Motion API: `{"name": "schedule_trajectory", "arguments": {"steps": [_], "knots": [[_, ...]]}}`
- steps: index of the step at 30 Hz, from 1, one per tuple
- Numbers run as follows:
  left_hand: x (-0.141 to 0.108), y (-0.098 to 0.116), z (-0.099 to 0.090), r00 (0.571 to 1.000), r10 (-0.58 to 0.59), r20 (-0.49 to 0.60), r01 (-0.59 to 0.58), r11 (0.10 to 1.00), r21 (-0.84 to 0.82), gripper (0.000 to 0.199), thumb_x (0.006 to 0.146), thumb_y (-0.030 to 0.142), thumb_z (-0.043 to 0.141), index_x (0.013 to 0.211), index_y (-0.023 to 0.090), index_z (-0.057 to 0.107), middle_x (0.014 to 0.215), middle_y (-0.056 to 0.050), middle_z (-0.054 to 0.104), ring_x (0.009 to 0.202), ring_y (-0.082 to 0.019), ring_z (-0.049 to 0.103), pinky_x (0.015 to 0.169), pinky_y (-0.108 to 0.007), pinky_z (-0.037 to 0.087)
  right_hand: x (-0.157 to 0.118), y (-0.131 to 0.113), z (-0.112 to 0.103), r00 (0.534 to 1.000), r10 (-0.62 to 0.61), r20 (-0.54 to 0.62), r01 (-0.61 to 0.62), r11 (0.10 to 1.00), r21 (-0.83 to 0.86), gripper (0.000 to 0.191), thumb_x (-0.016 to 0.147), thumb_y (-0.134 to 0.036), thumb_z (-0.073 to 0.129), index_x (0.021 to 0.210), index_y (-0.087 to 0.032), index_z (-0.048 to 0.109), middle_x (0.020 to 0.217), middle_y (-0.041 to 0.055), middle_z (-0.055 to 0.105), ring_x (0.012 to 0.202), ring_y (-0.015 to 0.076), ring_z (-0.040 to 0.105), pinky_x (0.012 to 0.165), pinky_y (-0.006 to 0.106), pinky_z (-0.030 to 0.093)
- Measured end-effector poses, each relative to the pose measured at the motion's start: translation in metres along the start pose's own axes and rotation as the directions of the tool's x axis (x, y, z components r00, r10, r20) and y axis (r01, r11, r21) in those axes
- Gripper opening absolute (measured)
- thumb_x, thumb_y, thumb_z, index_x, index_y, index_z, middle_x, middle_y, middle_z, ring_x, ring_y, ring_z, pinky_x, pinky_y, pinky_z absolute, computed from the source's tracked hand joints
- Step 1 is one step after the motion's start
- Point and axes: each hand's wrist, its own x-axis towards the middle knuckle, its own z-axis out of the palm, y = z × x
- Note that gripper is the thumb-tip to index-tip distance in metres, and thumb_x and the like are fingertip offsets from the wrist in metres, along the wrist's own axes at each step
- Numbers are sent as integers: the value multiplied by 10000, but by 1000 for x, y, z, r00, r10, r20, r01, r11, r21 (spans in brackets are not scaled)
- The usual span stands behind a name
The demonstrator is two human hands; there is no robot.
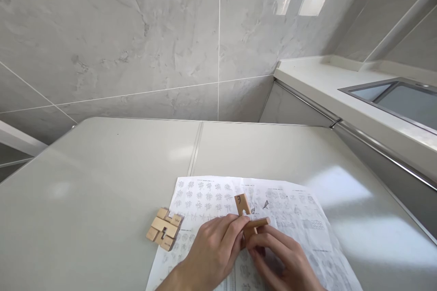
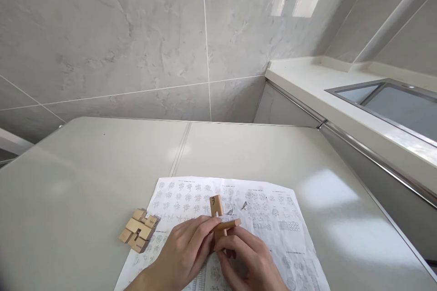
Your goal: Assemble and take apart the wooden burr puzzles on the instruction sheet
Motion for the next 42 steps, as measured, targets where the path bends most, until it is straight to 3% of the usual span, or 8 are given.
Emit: {"name": "schedule_trajectory", "arguments": {"steps": [6,10,15,21,25,32,37,42], "knots": [[1,1,-1,999,-34,4,35,997,-65,319,1117,135,422,1414,220,501,1085,-87,787,863,-220,783,707,-332,652,2,-1,-1,999,-32,4,32,999,-13,284,968,-39,507,1107,-269,602,879,17,655,700,165,640,623,265,582],[3,2,-3,972,-232,33,232,930,-286,310,1147,218,385,1398,271,559,1091,-60,774,788,-178,749,704,-294,621,-4,3,-3,1000,22,-2,-22,998,-56,377,972,-57,525,1285,-266,528,904,21,674,721,185,656,662,305,609],[8,3,-8,846,-520,119,476,635,-608,313,1156,416,422,1341,259,620,946,-40,730,695,-162,645,703,-302,589,1,4,-7,1000,7,28,-3,990,-144,345,976,-58,522,1258,-253,557,1050,78,690,861,220,700,742,347,638],[13,-2,-16,784,-567,253,442,225,-868,326,1125,455,472,1284,222,635,1187,-107,720,639,-125,580,768,-364,583,6,11,-5,993,-43,113,76,950,-302,371,987,-126,639,1344,-221,599,1238,154,681,1138,343,664,902,500,651],[14,-5,-16,782,-545,302,418,99,-903,342,1130,468,458,1229,205,653,1218,-112,705,607,-105,552,734,-351,566,4,15,-5,986,-17,166,64,958,-278,307,1019,-134,655,1306,-226,595,1191,130,699,1127,341,648,909,516,643],[15,-2,-13,795,-549,259,423,194,-885,339,1118,507,516,1184,211,669,1156,-86,713,641,-113,578,735,-332,548,1,17,-3,982,49,183,-6,973,-230,341,1029,-124,642,1338,-250,576,1189,106,670,1055,305,639,865,475,643],[13,4,-13,822,-544,166,434,411,-802,344,1144,480,469,1193,235,705,1009,-50,712,773,-162,634,865,-352,547,0,17,1,984,67,167,-31,978,-207,270,977,-85,652,1187,-239,582,1081,79,656,972,282,618,796,437,618],[8,5,-9,903,-429,-13,311,674,-670,280,1159,384,463,1168,264,716,1028,-52,711,939,-191,670,897,-323,541,0,17,4,989,26,143,1,983,-184,130,1026,-121,599,1021,-247,566,933,40,616,847,241,569,701,366,531]]}}
